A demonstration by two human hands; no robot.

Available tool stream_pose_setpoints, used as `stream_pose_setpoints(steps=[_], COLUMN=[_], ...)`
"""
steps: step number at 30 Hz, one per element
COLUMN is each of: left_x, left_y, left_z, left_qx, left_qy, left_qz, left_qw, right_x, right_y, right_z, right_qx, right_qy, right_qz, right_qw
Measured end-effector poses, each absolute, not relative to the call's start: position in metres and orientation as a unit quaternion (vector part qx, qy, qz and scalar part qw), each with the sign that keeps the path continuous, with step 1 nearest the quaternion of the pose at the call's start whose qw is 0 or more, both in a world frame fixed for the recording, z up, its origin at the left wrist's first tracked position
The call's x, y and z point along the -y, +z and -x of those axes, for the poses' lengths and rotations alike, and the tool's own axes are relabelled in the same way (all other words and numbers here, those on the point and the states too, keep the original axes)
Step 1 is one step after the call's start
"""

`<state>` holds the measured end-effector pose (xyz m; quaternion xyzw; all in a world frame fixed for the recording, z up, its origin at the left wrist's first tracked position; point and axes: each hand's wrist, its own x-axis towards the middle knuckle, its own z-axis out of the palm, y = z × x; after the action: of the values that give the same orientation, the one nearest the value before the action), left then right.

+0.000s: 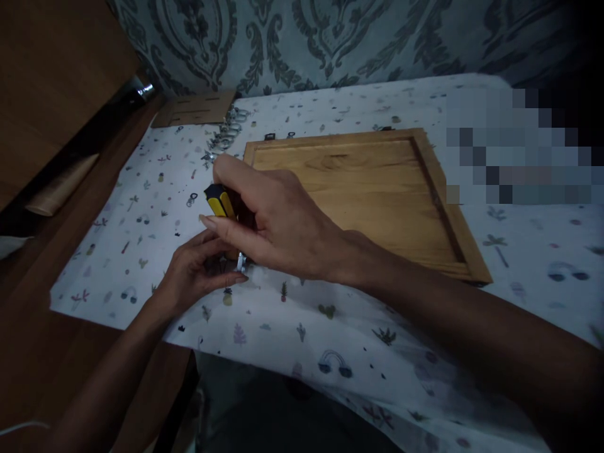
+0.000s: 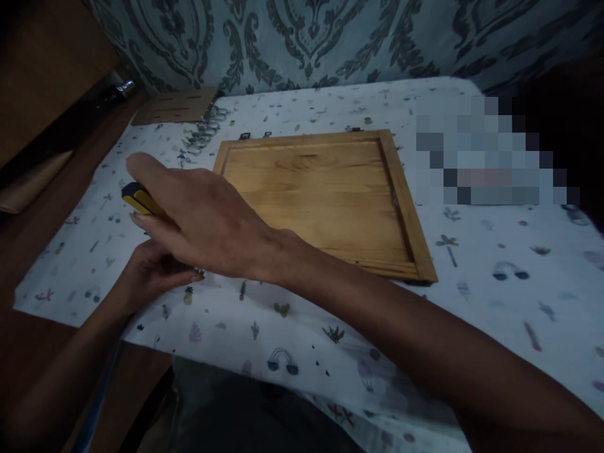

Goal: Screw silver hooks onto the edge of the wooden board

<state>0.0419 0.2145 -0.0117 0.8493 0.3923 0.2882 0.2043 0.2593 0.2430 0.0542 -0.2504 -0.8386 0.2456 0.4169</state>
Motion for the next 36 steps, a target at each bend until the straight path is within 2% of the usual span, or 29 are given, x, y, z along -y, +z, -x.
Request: stream_pose_setpoints(steps=[24, 29, 36], left_x=[-0.213, -0.213, -0.214], left_y=[-0.019, -0.019, -0.014], left_z=[-0.037, -0.039, -0.042], left_qx=[-0.439, -0.429, -0.426], left_qy=[0.291, 0.302, 0.293], left_qz=[-0.815, -0.81, -0.828], left_qw=[0.242, 0.26, 0.217], right_x=[-0.238, -0.23, -0.237], right_y=[0.057, 0.05, 0.052], right_z=[-0.255, -0.248, -0.256], right_qx=[0.871, 0.854, 0.803], right_qy=[0.201, 0.149, 0.189], right_qz=[0.244, 0.296, 0.281], right_qw=[0.376, 0.401, 0.491])
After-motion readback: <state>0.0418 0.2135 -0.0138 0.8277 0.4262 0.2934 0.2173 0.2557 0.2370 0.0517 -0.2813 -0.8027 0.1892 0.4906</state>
